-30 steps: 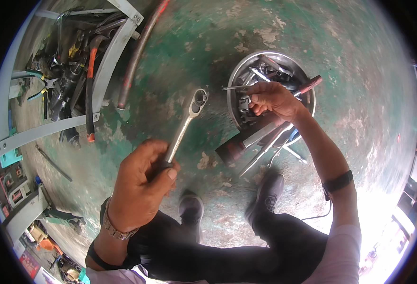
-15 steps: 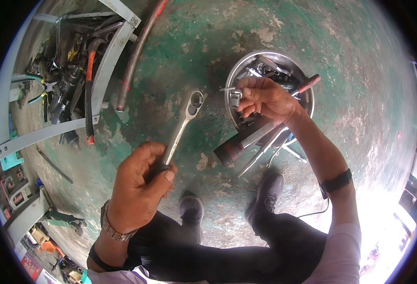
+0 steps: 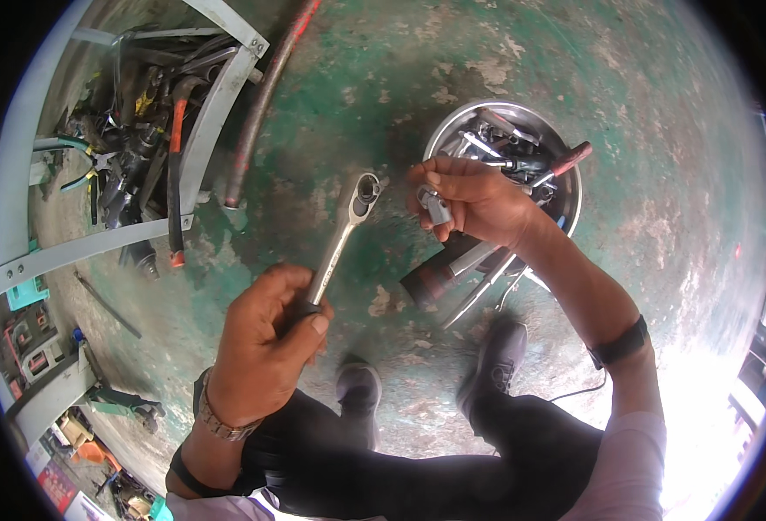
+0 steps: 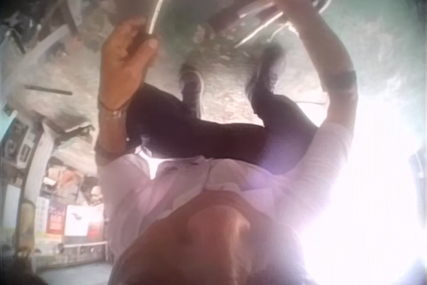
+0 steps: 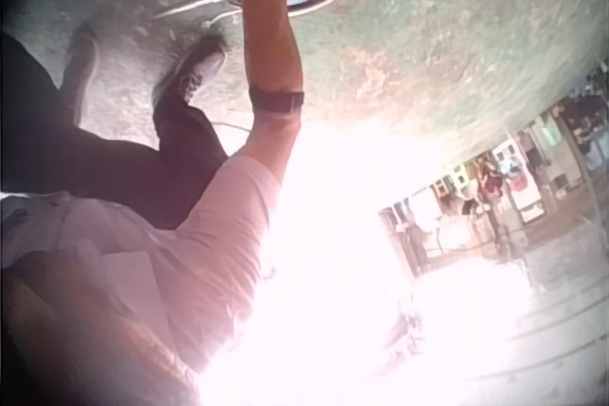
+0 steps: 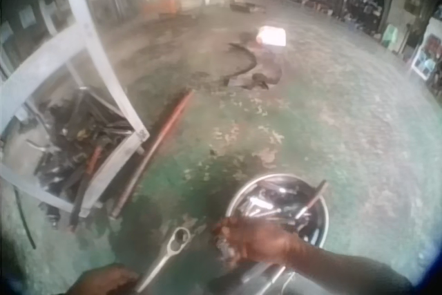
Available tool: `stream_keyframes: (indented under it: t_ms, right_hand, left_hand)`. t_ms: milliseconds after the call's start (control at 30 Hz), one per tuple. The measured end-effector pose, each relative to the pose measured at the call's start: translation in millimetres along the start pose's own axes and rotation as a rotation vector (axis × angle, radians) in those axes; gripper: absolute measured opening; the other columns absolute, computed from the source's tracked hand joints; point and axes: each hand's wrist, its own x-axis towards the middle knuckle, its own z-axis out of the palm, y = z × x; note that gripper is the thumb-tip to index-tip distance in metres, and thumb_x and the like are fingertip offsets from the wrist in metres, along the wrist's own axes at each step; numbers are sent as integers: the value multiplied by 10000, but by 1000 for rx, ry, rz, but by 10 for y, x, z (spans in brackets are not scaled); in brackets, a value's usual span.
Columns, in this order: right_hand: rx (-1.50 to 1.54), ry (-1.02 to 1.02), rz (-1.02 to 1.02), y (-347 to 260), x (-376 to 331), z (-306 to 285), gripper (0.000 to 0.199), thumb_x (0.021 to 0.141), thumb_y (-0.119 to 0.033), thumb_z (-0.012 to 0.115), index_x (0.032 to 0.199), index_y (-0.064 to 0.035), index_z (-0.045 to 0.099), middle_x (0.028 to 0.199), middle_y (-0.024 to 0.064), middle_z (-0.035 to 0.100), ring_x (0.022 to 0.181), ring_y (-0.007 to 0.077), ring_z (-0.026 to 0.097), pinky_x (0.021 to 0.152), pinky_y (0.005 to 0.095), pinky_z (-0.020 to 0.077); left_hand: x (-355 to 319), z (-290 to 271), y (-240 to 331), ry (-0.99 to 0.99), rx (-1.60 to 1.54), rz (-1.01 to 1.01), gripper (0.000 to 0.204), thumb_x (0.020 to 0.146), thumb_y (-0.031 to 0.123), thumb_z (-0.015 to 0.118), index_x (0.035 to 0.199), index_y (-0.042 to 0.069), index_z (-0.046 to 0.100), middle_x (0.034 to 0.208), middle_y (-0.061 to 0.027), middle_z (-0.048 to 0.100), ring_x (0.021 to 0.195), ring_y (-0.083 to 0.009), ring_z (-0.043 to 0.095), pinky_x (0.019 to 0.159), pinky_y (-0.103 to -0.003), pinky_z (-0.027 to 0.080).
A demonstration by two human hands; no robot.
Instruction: The person walks to a metal bowl filled with tools, picks up a ratchet, and selects a socket from the bowl. They attach the socket to the ratchet and walk back toward the engine part in the tray.
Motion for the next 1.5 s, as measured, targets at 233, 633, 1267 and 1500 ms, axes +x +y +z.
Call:
stream_keyframes:
  t_ms: [233, 633, 1267, 1500]
  right_hand:
    - [-88, 316, 65, 49, 9, 51, 259, 1009, -174, 457, 1169, 27, 497, 1003, 147, 633, 855, 198, 665, 699, 315, 560]
    - [-227, -134, -39, -78, -64, 186, 604, 872, -224, 710, 1297, 61, 390, 1211, 188, 574, 1058, 239, 616, 899, 353, 510]
    - [-421, 57, -102, -87, -68, 516, 438, 966, -176, 569, 1284, 87, 422, 1118, 192, 611, 1038, 256, 644, 897, 362, 550]
    - [-407, 45, -126, -97, -84, 563, 447, 977, -220, 552, 1281, 80, 420, 1081, 174, 615, 962, 253, 663, 854, 357, 560]
  left_hand:
    - [-3, -6, 3, 5, 6, -1, 266, 891, -38, 553, 1146, -32, 479, 869, -54, 586, 655, -68, 542, 561, -206, 449]
    - [15, -13, 5, 8, 7, -8, 251, 886, -44, 555, 1128, -35, 490, 843, -37, 566, 656, -59, 524, 554, -214, 432]
    - [-25, -22, 38, 17, 20, -25, 268, 870, -71, 547, 1133, -43, 502, 911, -90, 588, 682, -110, 562, 585, -241, 471]
    - [-35, -11, 18, 33, 17, -17, 254, 888, -36, 575, 1131, -26, 503, 888, -38, 597, 687, -58, 561, 575, -209, 457]
